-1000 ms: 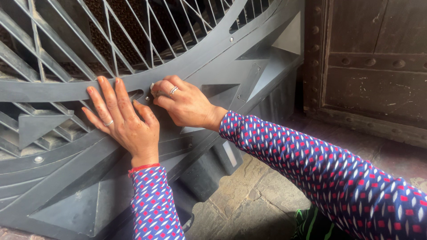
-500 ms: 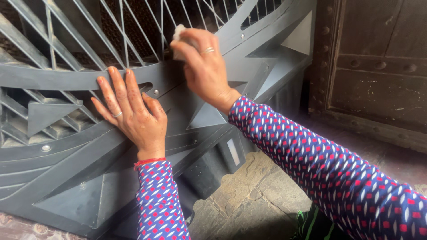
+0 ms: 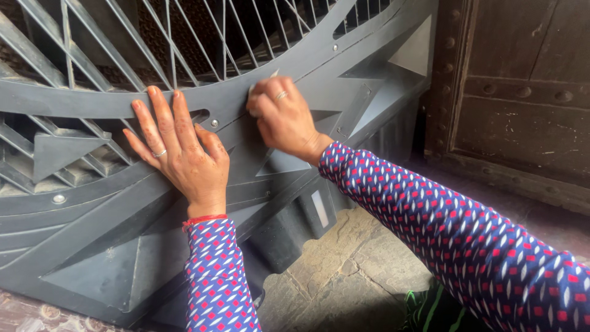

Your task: The person wipes the exterior plastic housing and grilles of a large black cooling fan unit with a cloth, cleaning various sections of the surface and between the grille slats.

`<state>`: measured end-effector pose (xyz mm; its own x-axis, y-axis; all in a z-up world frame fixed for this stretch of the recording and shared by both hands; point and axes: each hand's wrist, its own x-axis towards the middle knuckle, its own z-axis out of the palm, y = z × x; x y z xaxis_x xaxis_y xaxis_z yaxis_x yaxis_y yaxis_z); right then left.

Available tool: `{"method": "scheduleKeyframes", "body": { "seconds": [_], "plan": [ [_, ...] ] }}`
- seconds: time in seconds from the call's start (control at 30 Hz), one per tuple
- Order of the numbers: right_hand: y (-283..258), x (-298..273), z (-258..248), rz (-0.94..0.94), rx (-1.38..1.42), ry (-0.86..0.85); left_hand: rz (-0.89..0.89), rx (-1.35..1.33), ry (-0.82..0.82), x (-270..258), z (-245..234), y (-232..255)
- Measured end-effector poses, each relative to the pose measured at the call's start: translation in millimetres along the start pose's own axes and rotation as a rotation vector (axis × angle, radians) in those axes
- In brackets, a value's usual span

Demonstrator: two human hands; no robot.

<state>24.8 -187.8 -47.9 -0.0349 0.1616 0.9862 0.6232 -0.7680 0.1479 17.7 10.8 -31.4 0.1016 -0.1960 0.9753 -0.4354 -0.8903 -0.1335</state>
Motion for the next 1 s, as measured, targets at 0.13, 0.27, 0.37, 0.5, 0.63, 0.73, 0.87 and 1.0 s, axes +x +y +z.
{"method": "scheduleKeyframes", "body": {
  "seconds": [0.13, 0.27, 0.37, 0.5, 0.63, 0.73, 0.87, 1.0],
  "plan": [
    [-9.6, -4.5, -0.3, -0.083, 0.034, -0.027, -0.001, -0.001, -0.005, -0.2, -0.5, -0.7],
    [-10.9, 0.7, -5.5, -0.18, 0.174, -0.146, -0.003, -0.011, -0.003, 0.0, -0.8, 0.1],
    [-17.4, 8.4, -6.0, -0.285, 0.217, -0.155, -0.011, -0.017, -0.007, 1.0, -1.4, 1.5],
    [-21.6, 20.8, -2.0, -0.275, 0.096, -0.042, -0.01, -0.041, -0.002, 0.8, -3.2, 1.7],
    [-21.1, 23.0, 1.8, -0.181, 0.079, -0.002, -0.006, -0.026, -0.005, 1.1, -2.4, 0.3],
    [-20.0, 19.3, 7.4, -0.176, 0.032, -0.034, -0.002, -0.018, -0.005, 0.4, -2.1, 0.1],
    [-22.2, 13.7, 15.0, -0.15, 0.049, -0.025, -0.002, -0.015, -0.002, 1.4, -2.7, 1.6],
    [-25.3, 11.1, 14.0, -0.14, 0.107, -0.045, -0.001, -0.027, -0.024, 0.8, -4.9, 0.1]
  ]
}}
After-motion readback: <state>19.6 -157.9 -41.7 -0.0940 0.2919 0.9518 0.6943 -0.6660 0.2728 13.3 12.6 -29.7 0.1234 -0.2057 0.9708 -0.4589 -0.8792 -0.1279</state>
